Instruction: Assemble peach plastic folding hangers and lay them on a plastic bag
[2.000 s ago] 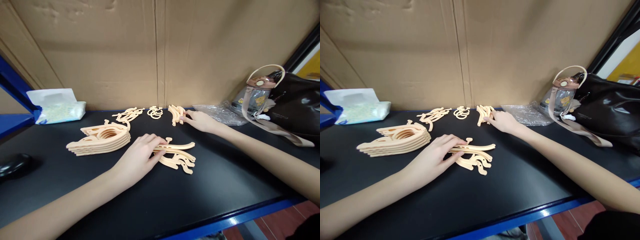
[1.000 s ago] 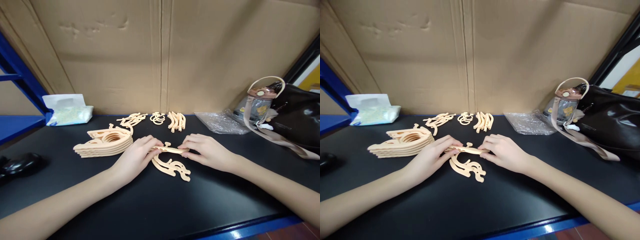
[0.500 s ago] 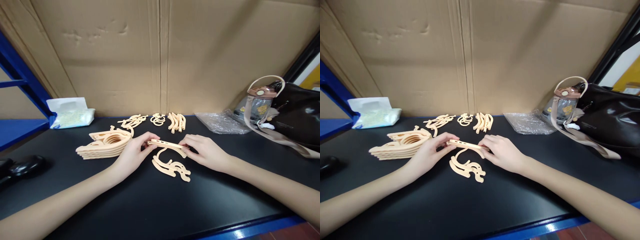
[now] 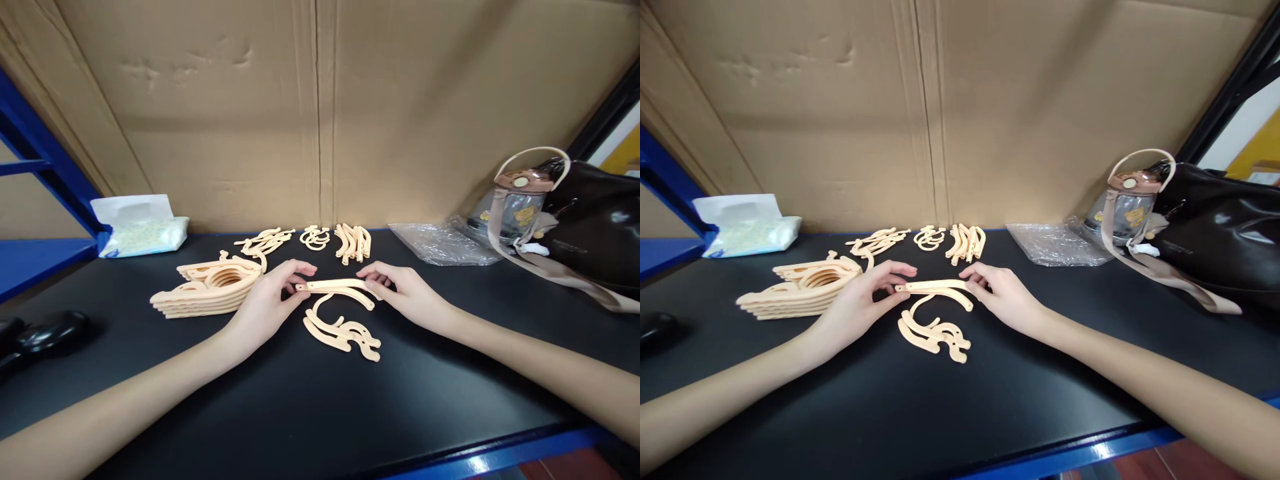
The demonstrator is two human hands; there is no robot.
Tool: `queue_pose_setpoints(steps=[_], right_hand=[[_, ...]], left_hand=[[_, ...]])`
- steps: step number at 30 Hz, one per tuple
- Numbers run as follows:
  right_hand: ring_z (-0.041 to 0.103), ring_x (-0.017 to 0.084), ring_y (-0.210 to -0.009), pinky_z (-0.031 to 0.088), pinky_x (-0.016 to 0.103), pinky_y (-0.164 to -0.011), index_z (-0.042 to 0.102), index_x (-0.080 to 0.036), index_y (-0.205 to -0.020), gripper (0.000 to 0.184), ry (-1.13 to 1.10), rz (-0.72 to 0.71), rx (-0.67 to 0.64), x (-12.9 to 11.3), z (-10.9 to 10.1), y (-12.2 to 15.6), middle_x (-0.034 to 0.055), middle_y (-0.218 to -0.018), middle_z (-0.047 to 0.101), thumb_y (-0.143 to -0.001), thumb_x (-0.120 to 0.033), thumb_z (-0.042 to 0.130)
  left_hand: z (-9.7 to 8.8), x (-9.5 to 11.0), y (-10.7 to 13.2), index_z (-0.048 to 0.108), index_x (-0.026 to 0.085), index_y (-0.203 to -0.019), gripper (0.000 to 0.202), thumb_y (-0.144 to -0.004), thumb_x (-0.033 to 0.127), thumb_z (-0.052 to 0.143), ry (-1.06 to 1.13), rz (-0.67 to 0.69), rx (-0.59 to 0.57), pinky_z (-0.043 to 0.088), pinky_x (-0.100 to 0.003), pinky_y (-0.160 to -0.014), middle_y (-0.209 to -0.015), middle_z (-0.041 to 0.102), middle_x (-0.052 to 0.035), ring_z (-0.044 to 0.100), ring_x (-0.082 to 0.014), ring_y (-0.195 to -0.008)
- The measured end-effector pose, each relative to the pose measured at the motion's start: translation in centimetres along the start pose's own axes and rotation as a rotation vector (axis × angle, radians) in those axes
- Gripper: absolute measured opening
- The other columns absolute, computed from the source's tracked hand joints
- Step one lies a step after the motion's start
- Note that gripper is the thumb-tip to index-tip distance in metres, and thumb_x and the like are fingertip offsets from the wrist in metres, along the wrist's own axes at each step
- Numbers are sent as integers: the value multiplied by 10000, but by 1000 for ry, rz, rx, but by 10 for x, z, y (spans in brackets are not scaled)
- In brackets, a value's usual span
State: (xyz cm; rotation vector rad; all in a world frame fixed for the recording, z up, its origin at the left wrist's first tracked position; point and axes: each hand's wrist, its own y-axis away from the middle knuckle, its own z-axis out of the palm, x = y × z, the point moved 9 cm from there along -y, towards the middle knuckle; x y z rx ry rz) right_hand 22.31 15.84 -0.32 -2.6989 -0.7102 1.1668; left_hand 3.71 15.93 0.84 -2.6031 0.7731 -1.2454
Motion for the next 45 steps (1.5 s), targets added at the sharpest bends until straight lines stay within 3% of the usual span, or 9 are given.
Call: queue_pose_setpoints(steps=[7,13,19,22,26,30,33,40,45], right_hand=[[560,138,-702,443,275,-660,643,-189,-1052,222,29,-75,-47,-12,5,2,13,-840,655,-892,-323,570],[600,136,-782,437,258,-713,674,-191,-1041,198,73,-126,-69,-18,10,1,21,-906,661,-878,-276,602],[620,172,-850,446,289,-770,679,-181,-966,200,31,-56,7,0,-7,-5,34,-938,676,-906,-307,535],[613,175,-809,435,292,-732,668,-176,-938,220,83,3,38,12,-19,-6,29,-908,674,-911,-328,511],[598,169,-776,411,289,-698,667,-188,-895,218,203,56,29,21,-23,-6,15,-864,663,-911,-327,501],[589,169,-777,401,292,-684,676,-202,-904,206,295,71,15,22,-19,-5,18,-883,653,-899,-345,527],[577,154,-733,392,284,-655,674,-210,-896,184,308,61,-5,19,-15,-4,8,-857,639,-874,-365,577],[560,142,-746,388,266,-662,666,-207,-900,160,322,-77,-73,-3,-7,1,-1,-789,612,-878,-350,598],[538,141,-732,382,275,-682,640,-188,-823,205,369,-149,-118,-16,-1,4,-3,-768,600,-890,-375,587]], left_hand=[[-1,8,1,568,236,-1057,181,-878,224,542,-44,79,17,525,-321,-768,-1031,619,-10,634,-151,-849],[1,10,2,568,248,-1065,185,-880,235,563,-80,110,22,505,-306,-770,-1017,598,8,611,-142,-842],[3,7,3,477,255,-1191,331,-880,293,585,-106,87,36,489,-323,-835,-1148,571,-4,584,-147,-908],[-1,9,4,477,233,-1178,289,-903,292,544,-145,91,59,476,-331,-845,-1133,571,-19,565,-162,-950],[8,19,7,584,227,-1029,166,-936,213,448,-245,194,-61,454,-336,-845,-1017,594,-12,549,-177,-961],[23,26,13,648,246,-979,429,-865,-10,323,-320,318,-226,427,-340,-900,-1103,621,11,537,-170,-1022],[29,25,14,654,250,-996,517,-829,-75,288,-341,346,-276,420,-335,-914,-1134,629,21,543,-160,-1043],[26,25,12,654,259,-1045,286,-955,121,420,-412,384,-274,442,-326,-870,-1139,619,-9,551,-179,-1016],[25,38,15,657,254,-1016,231,-967,193,440,-501,536,-274,446,-305,-849,-1191,586,-27,540,-185,-1037]])
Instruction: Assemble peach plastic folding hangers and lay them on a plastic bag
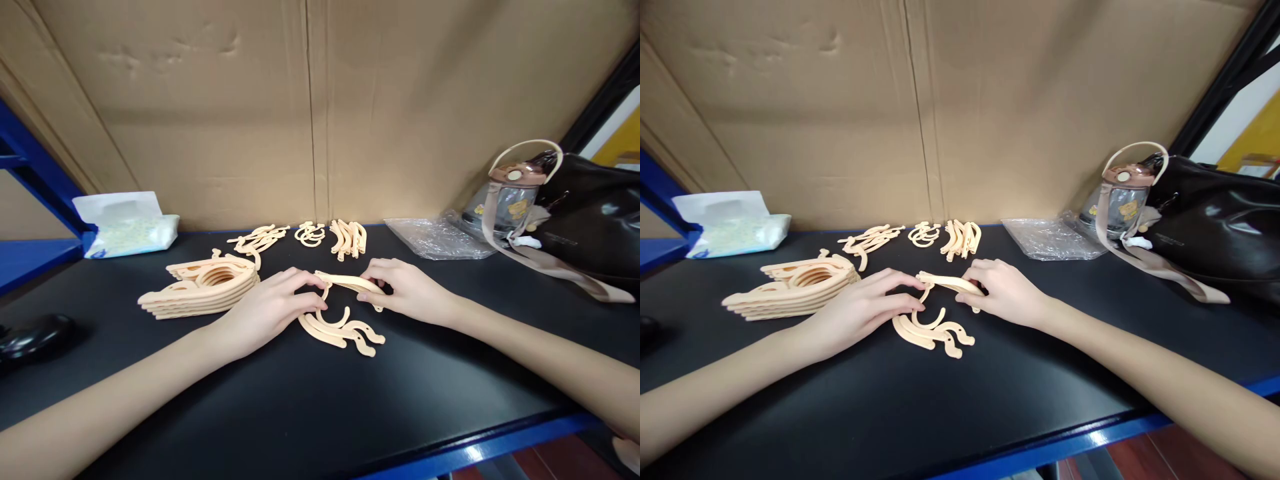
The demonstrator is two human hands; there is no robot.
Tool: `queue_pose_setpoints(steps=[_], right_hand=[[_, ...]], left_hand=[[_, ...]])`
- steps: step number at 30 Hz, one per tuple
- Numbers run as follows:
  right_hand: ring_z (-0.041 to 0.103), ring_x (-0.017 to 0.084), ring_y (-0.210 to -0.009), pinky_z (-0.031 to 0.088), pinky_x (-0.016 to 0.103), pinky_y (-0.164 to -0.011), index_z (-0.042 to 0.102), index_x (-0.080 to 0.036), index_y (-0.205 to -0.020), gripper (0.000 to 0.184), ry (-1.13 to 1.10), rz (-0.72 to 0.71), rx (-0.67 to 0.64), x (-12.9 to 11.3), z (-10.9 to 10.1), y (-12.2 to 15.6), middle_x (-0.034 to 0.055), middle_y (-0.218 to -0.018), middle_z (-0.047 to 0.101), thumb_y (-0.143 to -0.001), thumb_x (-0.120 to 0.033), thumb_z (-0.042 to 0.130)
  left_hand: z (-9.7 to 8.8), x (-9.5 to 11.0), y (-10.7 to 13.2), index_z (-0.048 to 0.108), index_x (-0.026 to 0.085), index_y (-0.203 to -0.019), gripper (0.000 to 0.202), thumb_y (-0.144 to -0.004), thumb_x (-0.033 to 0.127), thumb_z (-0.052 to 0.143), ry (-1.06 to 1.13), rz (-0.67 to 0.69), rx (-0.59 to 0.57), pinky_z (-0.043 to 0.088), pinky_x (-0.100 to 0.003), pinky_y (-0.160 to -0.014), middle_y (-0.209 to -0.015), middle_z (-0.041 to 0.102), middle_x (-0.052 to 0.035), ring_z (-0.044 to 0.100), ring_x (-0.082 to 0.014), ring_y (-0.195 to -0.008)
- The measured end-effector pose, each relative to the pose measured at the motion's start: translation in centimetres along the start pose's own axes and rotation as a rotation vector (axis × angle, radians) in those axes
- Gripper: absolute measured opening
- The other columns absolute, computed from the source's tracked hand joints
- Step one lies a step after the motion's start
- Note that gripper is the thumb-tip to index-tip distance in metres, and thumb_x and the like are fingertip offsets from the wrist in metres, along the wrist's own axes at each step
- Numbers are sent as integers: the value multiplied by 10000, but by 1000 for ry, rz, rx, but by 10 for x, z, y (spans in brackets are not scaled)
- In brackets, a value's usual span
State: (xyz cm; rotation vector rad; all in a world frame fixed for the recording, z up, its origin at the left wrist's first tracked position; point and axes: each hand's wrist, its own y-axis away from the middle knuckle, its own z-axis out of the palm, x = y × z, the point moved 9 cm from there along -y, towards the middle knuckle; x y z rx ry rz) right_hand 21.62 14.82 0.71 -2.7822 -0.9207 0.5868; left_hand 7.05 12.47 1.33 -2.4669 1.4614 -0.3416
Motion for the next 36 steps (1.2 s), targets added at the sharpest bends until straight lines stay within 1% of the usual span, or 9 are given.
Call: queue_pose_setpoints(steps=[7,13,16,19,23,26,30,33,36], right_hand=[[556,150,-766,386,292,-738,651,-205,-931,189,8,-10,-8,-3,1,1,-9,-792,612,-891,-379,589],[569,157,-793,399,305,-757,662,-213,-1038,246,8,-22,-3,-4,3,-1,6,-825,620,-933,-386,522],[572,170,-841,410,315,-779,659,-210,-1081,272,12,-42,8,-4,3,0,29,-893,619,-950,-377,489],[558,205,-920,411,342,-817,635,-187,-1124,322,40,-84,88,-13,-4,2,69,-981,616,-932,-415,512],[542,168,-812,390,311,-773,652,-192,-984,280,-95,-171,133,-41,-11,7,32,-851,611,-886,-445,584],[512,122,-711,384,257,-699,644,-184,-805,214,-351,-102,122,-48,-12,9,-7,-734,574,-890,-375,597],[506,106,-670,381,230,-627,624,-174,-760,255,-638,61,118,-29,-9,6,-13,-711,572,-911,-365,551],[508,103,-657,402,233,-642,594,-170,-753,285,-748,144,253,0,-18,2,-14,-689,551,-923,-378,501],[497,105,-623,421,243,-632,553,-171,-722,298,-789,215,354,30,-24,-1,-11,-660,527,-907,-393,482]], left_hand=[[3,17,-1,596,207,-960,196,-939,94,436,-159,134,-48,423,-312,-861,-1227,567,-54,508,-208,-1091],[5,14,-2,544,189,-955,145,-976,168,403,-166,100,-59,385,-327,-849,-1074,597,-56,512,-210,-1005],[3,12,-2,528,189,-929,136,-972,151,405,-159,87,-18,376,-315,-818,-964,598,-38,513,-198,-919],[-1,12,-3,502,184,-903,143,-969,125,389,-146,42,44,376,-298,-733,-858,580,-19,500,-176,-783],[-8,18,-4,489,187,-929,129,-988,175,375,16,-57,130,383,-256,-644,-835,567,0,504,-140,-706],[-10,28,-5,493,201,-974,100,-988,182,396,182,-61,156,409,-212,-664,-891,571,9,541,-112,-765],[-12,28,-3,477,224,-1100,134,-975,192,442,221,-87,181,433,-207,-757,-1033,577,3,560,-109,-898],[-13,11,0,454,224,-1176,204,-972,233,450,140,-172,216,432,-269,-854,-1130,562,-20,538,-148,-1013],[-8,-11,2,508,228,-1132,188,-958,294,475,110,-283,200,433,-336,-880,-1098,576,-20,531,-185,-1023]])
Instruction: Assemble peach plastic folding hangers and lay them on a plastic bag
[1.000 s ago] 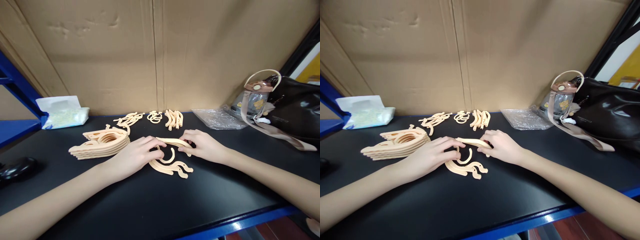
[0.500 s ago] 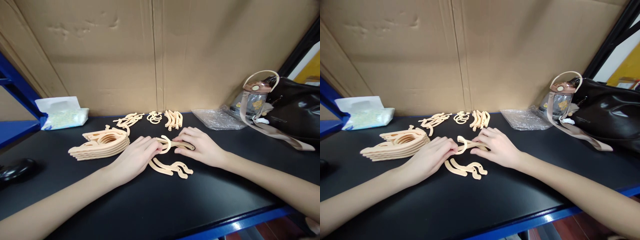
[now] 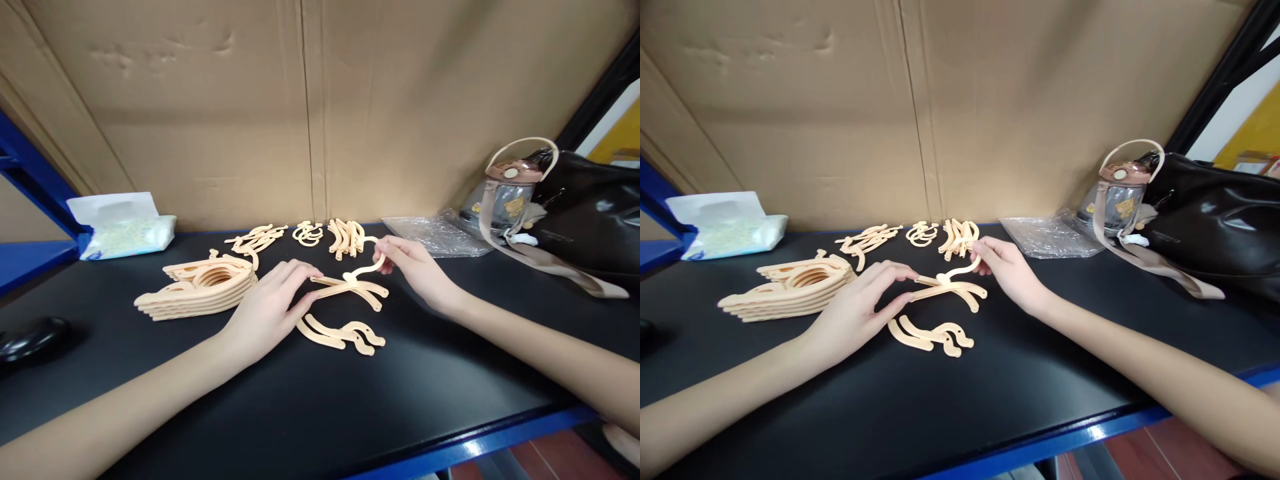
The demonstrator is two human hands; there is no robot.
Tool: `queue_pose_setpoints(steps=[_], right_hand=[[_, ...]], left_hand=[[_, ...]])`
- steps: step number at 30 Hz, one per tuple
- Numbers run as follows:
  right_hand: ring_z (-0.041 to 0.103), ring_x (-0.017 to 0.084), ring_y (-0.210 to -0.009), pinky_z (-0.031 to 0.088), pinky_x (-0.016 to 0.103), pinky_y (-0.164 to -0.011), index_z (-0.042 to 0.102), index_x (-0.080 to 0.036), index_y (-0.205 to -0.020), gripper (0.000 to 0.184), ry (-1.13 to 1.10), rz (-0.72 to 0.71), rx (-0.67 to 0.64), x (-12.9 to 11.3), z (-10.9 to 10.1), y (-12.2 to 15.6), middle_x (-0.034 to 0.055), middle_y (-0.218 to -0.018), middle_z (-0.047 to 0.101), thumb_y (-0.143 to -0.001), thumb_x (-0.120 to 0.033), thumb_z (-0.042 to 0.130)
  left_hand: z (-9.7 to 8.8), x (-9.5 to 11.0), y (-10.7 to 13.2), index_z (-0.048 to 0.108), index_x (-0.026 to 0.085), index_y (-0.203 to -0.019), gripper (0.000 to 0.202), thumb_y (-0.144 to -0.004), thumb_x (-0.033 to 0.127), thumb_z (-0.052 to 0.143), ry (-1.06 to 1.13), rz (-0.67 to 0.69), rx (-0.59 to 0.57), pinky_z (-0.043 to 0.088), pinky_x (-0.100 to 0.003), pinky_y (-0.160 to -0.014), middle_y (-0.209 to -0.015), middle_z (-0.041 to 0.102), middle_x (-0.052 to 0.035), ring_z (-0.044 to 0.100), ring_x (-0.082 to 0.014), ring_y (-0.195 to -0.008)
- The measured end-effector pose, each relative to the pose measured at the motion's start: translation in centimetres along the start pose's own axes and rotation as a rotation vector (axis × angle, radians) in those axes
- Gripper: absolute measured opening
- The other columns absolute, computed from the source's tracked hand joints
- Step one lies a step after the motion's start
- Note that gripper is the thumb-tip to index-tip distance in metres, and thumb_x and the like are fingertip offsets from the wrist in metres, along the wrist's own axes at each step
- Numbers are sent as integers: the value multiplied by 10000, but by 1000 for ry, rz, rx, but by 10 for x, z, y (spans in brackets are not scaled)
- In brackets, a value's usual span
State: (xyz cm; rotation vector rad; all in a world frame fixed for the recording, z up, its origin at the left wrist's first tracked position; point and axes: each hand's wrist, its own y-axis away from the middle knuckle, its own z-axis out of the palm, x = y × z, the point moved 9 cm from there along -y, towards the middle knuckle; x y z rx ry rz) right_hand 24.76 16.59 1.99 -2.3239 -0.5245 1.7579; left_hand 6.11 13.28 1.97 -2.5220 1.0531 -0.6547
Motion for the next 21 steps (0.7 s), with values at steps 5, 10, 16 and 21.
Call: queue_pose_setpoints(steps=[5,10,16,21], right_hand=[[446,88,-523,392,235,-536,445,-185,-635,379,6,78,33,21,-11,-10,-18,-582,481,-901,-455,446],[466,80,-404,372,224,-420,412,-192,-664,407,-2,162,-18,28,-3,-8,-22,-541,527,-898,-522,452],[455,83,-333,352,193,-325,423,-197,-729,423,-1,238,-23,32,-4,-5,-49,-464,510,-873,-590,487],[416,50,-314,289,160,-299,482,-178,-726,360,114,302,-177,36,8,0,-64,-464,490,-826,-499,608]], left_hand=[[11,-18,-3,575,268,-1085,231,-873,352,607,117,-105,-76,465,-341,-815,-1011,611,10,563,-183,-931],[13,-12,-4,618,229,-963,138,-916,311,517,126,-83,-96,470,-329,-770,-945,644,-7,571,-179,-864],[6,-14,-5,589,208,-954,232,-974,330,393,146,-112,-56,462,-301,-762,-922,606,-19,584,-169,-852],[1,-21,-3,585,211,-920,276,-992,331,347,148,-192,-23,458,-285,-771,-920,656,-8,613,-173,-863]])
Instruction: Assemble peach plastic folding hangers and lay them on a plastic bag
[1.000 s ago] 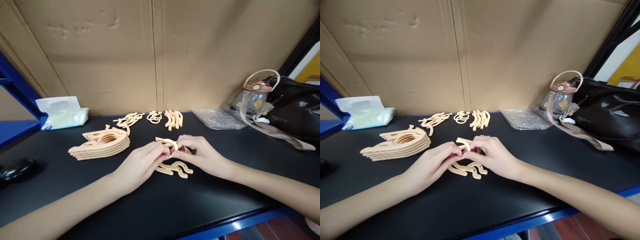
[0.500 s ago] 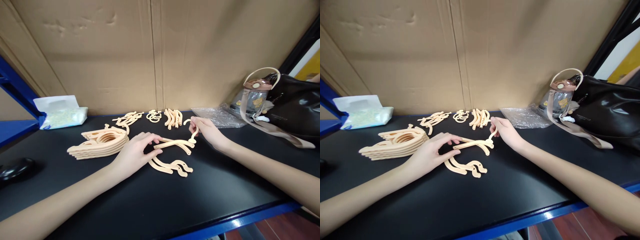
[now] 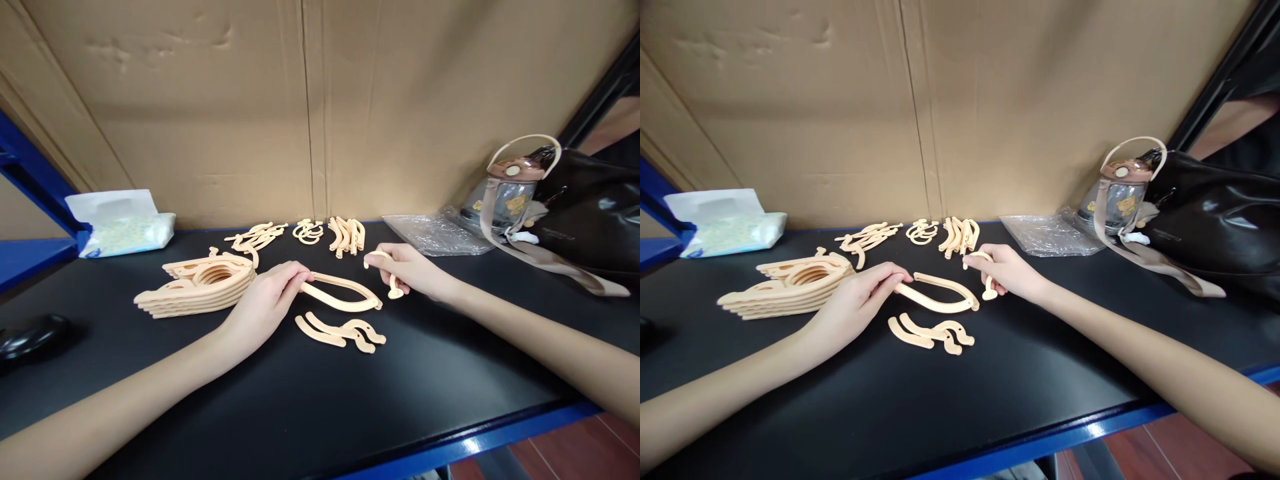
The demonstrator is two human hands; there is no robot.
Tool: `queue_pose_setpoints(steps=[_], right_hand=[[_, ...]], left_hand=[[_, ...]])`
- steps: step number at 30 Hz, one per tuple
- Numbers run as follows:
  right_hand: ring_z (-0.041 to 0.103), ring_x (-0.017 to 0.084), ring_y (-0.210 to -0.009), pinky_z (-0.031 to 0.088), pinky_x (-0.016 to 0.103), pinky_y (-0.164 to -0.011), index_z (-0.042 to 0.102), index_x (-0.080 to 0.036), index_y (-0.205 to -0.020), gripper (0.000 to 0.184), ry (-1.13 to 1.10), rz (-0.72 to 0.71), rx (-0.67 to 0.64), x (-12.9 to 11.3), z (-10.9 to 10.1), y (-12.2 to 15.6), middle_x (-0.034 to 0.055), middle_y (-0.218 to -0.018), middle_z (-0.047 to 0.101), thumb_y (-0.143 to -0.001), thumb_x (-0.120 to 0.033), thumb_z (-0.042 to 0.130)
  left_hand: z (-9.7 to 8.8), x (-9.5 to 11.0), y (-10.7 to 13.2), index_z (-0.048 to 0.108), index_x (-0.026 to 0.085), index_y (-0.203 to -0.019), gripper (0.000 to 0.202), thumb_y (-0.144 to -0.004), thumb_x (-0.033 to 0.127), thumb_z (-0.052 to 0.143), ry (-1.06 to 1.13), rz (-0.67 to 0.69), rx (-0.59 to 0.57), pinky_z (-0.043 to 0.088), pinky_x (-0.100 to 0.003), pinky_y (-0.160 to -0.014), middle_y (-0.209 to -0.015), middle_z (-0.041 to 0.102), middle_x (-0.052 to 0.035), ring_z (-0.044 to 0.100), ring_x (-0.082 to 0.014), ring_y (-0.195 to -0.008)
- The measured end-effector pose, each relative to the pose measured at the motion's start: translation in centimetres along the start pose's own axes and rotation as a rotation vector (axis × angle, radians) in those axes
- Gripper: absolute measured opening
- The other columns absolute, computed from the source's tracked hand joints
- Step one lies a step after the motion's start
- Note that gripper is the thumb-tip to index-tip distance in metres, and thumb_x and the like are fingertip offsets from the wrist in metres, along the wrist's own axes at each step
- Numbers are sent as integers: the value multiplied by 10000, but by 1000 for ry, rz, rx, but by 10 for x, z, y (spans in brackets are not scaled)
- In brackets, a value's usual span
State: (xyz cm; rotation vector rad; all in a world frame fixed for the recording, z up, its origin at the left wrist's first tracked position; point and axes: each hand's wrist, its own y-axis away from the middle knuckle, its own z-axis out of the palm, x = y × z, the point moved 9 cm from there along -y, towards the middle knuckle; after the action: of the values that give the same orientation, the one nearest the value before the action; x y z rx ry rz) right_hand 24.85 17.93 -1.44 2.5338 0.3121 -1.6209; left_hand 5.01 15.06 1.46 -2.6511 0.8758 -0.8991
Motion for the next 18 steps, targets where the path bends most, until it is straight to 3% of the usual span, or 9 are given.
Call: queue_pose_setpoints(steps=[6,12,15,18], right_hand=[[409,47,-332,319,164,-341,594,-159,-832,277,3,12,-80,1,9,3,-75,-443,477,-793,-425,662],[454,63,-381,329,168,-376,600,-165,-963,315,11,9,-84,4,7,1,-60,-471,523,-801,-431,649],[447,63,-401,337,170,-391,569,-173,-1056,359,1,11,-70,4,6,2,-64,-497,531,-804,-415,649],[442,67,-422,326,176,-400,524,-177,-1115,407,-4,-15,-74,1,8,3,-72,-512,521,-805,-406,653]], left_hand=[[3,-5,3,597,234,-890,254,-966,338,378,-157,-59,-31,446,-299,-681,-792,630,10,611,-186,-767],[4,-4,3,423,208,-606,390,-957,373,379,-349,-58,-39,364,-297,-562,-584,465,10,534,-190,-623],[3,0,3,474,209,-691,327,-965,360,378,-341,-24,-16,388,-315,-623,-658,519,1,533,-202,-700],[5,13,5,557,202,-898,220,-969,339,399,-265,93,-24,418,-319,-692,-855,600,-19,540,-200,-812]])
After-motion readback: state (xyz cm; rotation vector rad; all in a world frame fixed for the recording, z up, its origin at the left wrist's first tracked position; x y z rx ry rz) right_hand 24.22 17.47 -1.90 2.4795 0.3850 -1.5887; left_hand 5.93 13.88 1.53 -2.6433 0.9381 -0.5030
